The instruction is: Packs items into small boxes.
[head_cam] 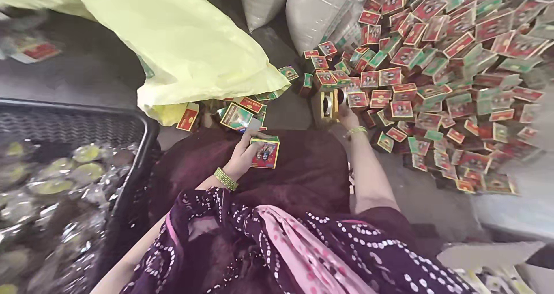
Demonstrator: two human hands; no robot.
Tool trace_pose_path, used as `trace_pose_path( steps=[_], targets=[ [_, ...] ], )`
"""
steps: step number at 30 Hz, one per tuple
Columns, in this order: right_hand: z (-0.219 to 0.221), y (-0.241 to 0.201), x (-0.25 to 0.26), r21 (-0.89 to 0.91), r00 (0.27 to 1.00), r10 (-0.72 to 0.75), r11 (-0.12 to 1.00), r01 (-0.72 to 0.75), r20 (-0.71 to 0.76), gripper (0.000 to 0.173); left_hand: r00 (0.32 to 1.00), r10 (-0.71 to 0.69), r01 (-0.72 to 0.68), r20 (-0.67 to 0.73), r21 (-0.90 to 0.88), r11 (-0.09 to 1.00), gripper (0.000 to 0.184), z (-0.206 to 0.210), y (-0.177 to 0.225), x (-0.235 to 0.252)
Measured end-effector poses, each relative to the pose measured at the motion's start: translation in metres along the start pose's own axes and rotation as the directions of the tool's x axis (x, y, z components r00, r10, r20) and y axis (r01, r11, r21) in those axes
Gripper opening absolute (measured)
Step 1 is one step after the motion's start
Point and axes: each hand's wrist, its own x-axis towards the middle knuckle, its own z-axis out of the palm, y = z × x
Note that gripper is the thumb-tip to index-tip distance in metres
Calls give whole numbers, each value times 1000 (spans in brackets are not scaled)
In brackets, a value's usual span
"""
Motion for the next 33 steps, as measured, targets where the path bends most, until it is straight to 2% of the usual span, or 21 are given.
trace_pose_path(
  steps=[3, 7, 9, 12, 15, 20, 26, 29, 31, 33],
  targets=[
    [16, 27, 33, 32, 992, 11, 999, -15, 126, 43, 1000, 3, -2, -30, 29, 1000, 35, 1, -1, 2],
    [25, 28, 47, 9, 990, 1, 1000, -2, 142, 37, 998, -8, 11, -54, 54, 998, 33, -2, -1, 3],
    [23, 21, 44, 10, 991, 68, 998, -70, 112, 37, 998, -13, 17, -57, 54, 998, 33, -2, -1, 3],
    [10, 3, 23, 130, 973, 220, 965, -227, 70, 45, 999, -19, 22, -47, 61, 998, 32, -2, 1, 3],
    [-1, -3, -3, 231, 953, 299, 924, -303, 52, 50, 999, 8, -7, -39, 48, 999, 32, -1, 0, 3],
    [-1, 0, -26, 40, 939, 325, 943, -331, 109, 46, 999, 18, -17, -27, 39, 999, 32, -1, 3, 4],
    [18, 21, -13, 14, 959, 259, 965, -262, 112, 48, 999, 29, -28, -32, 31, 999, 33, -2, 1, 0],
    [12, -2, -25, -220, 966, 254, 946, -238, 48, 40, 998, 36, -33, -52, 61, 998, 33, -2, 3, 0],
    [10, -20, -39, -395, 949, 314, 870, -294, -16, 41, 998, 38, -34, -58, 64, 997, 34, -1, 1, -1],
    [7, -24, -44, -389, 955, 296, 876, -286, -34, 42, 998, 38, -35, -55, 55, 998, 32, 0, 1, -1]
  ],
)
